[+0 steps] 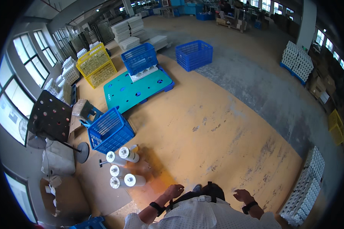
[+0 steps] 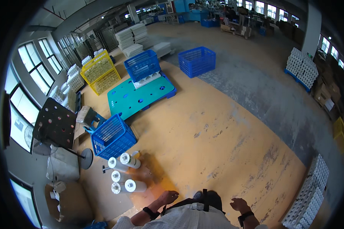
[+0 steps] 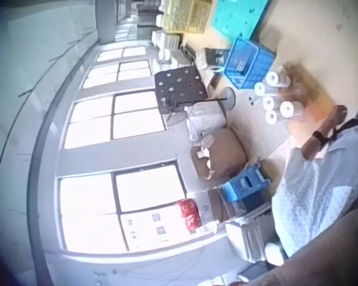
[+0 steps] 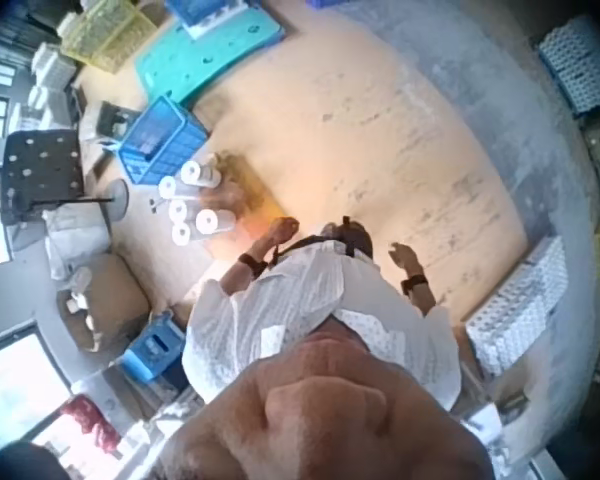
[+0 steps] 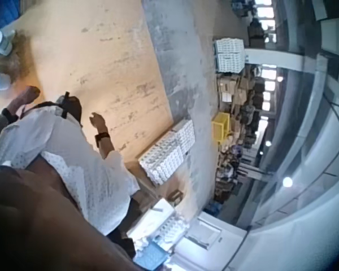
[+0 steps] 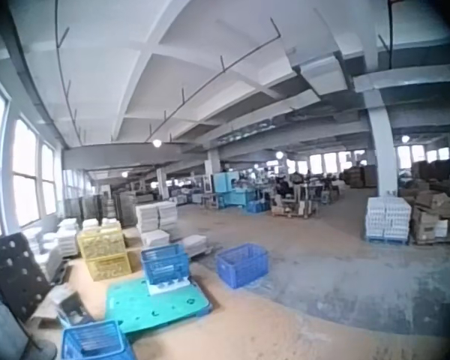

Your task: Inspect and organize lamp housings, lenses, and other components on a workbench and move items to a conveyor belt.

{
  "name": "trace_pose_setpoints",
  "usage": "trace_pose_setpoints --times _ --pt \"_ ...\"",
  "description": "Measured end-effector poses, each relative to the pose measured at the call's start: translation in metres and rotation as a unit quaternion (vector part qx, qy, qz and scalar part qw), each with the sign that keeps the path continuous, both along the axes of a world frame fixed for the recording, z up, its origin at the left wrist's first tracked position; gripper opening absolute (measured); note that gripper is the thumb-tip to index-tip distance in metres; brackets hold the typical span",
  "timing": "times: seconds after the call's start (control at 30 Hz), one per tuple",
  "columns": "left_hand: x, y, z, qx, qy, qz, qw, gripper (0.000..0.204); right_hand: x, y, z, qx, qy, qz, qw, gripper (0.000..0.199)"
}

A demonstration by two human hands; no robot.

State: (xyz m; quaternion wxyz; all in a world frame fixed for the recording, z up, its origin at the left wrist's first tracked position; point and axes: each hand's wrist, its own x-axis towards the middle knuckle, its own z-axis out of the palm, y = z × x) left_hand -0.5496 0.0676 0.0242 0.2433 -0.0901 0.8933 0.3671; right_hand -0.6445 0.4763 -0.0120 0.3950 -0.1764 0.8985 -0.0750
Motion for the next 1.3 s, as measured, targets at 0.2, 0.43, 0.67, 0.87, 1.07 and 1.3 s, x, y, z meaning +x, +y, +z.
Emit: trace_pose_setpoints --times 0.2,0.43,0.67,0.87,1.07,1.3 --pt "-0.177 -0.061 -0.010 -0.027 0.035 -0.014 0.999 0.027 -0.118 0.014 -0.070 0.010 -0.031 -0.209 0.977 0.039" --pt "-0.287 -0.133 -0.068 -0.055 -0.051 -0.040 0.996 0.027 -0.326 -0.049 -0.114 -0.009 -0.039 -0.095 0.995 0.039" --pt "-0.375 -0.201 -0.076 -0.053 -0.111 0.200 0.972 0.023 -0.644 -0.217 -0.041 -0.051 0.062 -0.016 0.997 0.032" --pt "-0.514 -0.274 -0.123 -0.046 -0.094 0.184 0.977 0.025 -0.841 -0.379 -0.046 -0.177 0.137 0.045 0.974 0.028" --pt "-0.682 -0.385 -0.051 -0.022 -0.066 0.298 0.952 0.022 -1.001 -0.537 -0.015 -0.232 0.133 0.068 0.961 0.031" --pt "-0.816 -0.474 -0.059 -0.057 0.019 0.379 0.923 0.015 -1.239 -0.732 -0.077 -0.280 0.112 -0.038 0.953 0.035"
